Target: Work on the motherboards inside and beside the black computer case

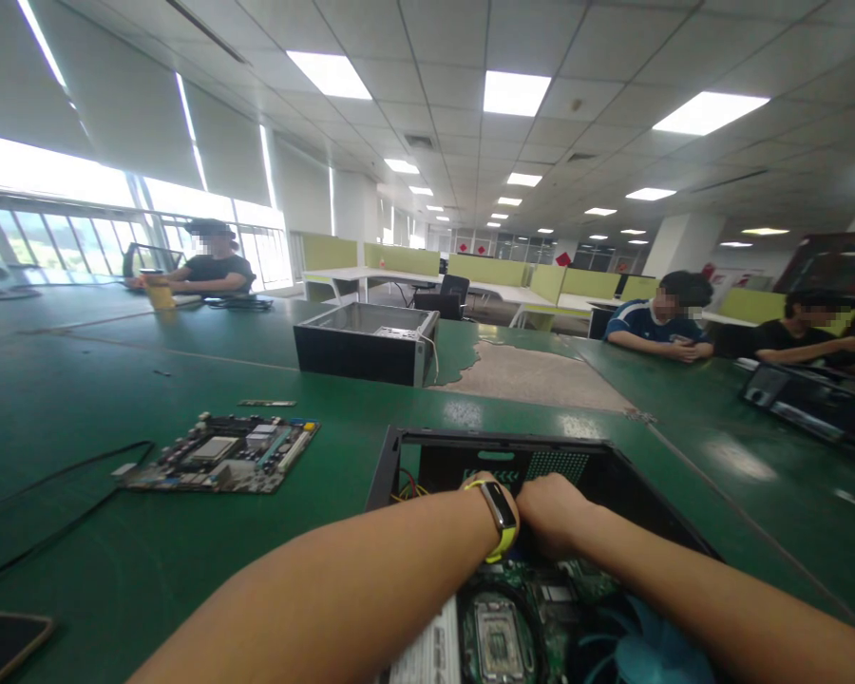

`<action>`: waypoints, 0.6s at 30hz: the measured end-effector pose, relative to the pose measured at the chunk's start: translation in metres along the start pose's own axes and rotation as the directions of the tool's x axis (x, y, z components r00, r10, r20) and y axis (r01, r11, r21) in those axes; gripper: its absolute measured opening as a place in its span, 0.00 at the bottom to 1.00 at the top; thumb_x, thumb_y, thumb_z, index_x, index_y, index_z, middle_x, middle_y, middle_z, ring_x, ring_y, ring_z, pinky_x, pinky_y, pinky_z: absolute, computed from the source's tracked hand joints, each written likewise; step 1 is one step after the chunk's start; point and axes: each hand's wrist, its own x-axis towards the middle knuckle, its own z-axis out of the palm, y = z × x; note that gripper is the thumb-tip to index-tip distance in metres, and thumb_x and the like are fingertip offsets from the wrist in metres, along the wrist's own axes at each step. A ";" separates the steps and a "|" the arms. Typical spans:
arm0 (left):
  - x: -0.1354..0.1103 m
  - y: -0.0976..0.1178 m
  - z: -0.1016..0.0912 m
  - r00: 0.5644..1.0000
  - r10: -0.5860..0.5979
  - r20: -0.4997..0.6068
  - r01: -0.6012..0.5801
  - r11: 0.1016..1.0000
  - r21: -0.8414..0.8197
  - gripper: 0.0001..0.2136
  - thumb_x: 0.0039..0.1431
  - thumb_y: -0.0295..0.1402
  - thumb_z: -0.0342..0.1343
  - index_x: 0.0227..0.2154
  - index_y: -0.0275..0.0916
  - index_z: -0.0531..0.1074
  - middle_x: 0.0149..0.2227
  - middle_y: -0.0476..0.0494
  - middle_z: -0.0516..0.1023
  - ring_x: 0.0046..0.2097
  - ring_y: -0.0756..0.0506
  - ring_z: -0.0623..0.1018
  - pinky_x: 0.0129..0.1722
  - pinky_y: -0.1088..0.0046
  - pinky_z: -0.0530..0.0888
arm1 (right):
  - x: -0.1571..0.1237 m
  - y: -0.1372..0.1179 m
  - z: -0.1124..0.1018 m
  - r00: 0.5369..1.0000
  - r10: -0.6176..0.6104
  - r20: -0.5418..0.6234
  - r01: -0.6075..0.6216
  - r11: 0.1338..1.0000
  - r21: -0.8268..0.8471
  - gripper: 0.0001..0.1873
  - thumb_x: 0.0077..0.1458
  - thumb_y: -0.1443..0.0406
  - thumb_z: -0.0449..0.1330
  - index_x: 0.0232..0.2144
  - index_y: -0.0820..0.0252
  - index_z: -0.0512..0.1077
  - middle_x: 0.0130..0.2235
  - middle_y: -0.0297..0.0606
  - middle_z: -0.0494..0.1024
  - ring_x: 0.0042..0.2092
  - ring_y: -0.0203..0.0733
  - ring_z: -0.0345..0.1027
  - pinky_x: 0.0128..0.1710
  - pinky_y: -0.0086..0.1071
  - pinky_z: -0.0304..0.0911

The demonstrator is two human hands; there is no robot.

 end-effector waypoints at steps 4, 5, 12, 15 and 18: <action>0.002 0.002 0.001 1.000 -0.030 0.002 0.030 1.000 -0.001 0.09 0.27 0.32 0.68 0.18 0.45 0.76 0.28 0.47 0.79 0.34 0.37 0.77 0.40 0.51 0.72 | 0.001 0.000 0.002 1.000 0.011 0.016 -0.011 1.000 0.005 0.16 0.42 0.67 0.61 0.36 0.67 0.77 0.37 0.55 0.79 0.41 0.57 0.74 0.38 0.41 0.67; 0.002 0.002 0.001 1.000 -0.029 0.003 0.029 1.000 0.001 0.09 0.27 0.32 0.68 0.18 0.44 0.76 0.28 0.47 0.79 0.34 0.37 0.77 0.39 0.50 0.72 | 0.002 -0.001 0.003 1.000 0.010 0.020 -0.010 1.000 0.002 0.16 0.42 0.67 0.61 0.36 0.67 0.77 0.37 0.55 0.79 0.41 0.57 0.74 0.38 0.41 0.67; 0.000 0.002 0.001 1.000 -0.010 -0.015 0.010 1.000 -0.001 0.08 0.33 0.33 0.67 0.21 0.44 0.77 0.32 0.45 0.79 0.36 0.36 0.77 0.39 0.49 0.72 | 0.001 -0.001 0.000 1.000 0.017 0.001 -0.017 1.000 0.018 0.15 0.44 0.68 0.60 0.36 0.67 0.77 0.38 0.55 0.79 0.41 0.57 0.74 0.39 0.42 0.67; 0.000 0.003 0.001 1.000 -0.025 -0.002 0.025 1.000 -0.001 0.08 0.32 0.32 0.67 0.22 0.45 0.77 0.31 0.45 0.79 0.36 0.35 0.77 0.39 0.48 0.71 | 0.002 -0.001 0.002 1.000 0.020 0.005 -0.021 1.000 0.018 0.15 0.42 0.68 0.61 0.36 0.68 0.77 0.38 0.54 0.79 0.40 0.58 0.74 0.39 0.43 0.67; 0.001 0.002 0.000 1.000 -0.015 0.010 0.015 1.000 0.000 0.09 0.32 0.32 0.67 0.22 0.44 0.77 0.32 0.45 0.79 0.36 0.34 0.77 0.38 0.48 0.72 | 0.003 -0.001 0.005 1.000 0.023 -0.003 -0.023 1.000 0.012 0.15 0.42 0.68 0.61 0.36 0.67 0.77 0.38 0.54 0.79 0.40 0.58 0.74 0.39 0.43 0.67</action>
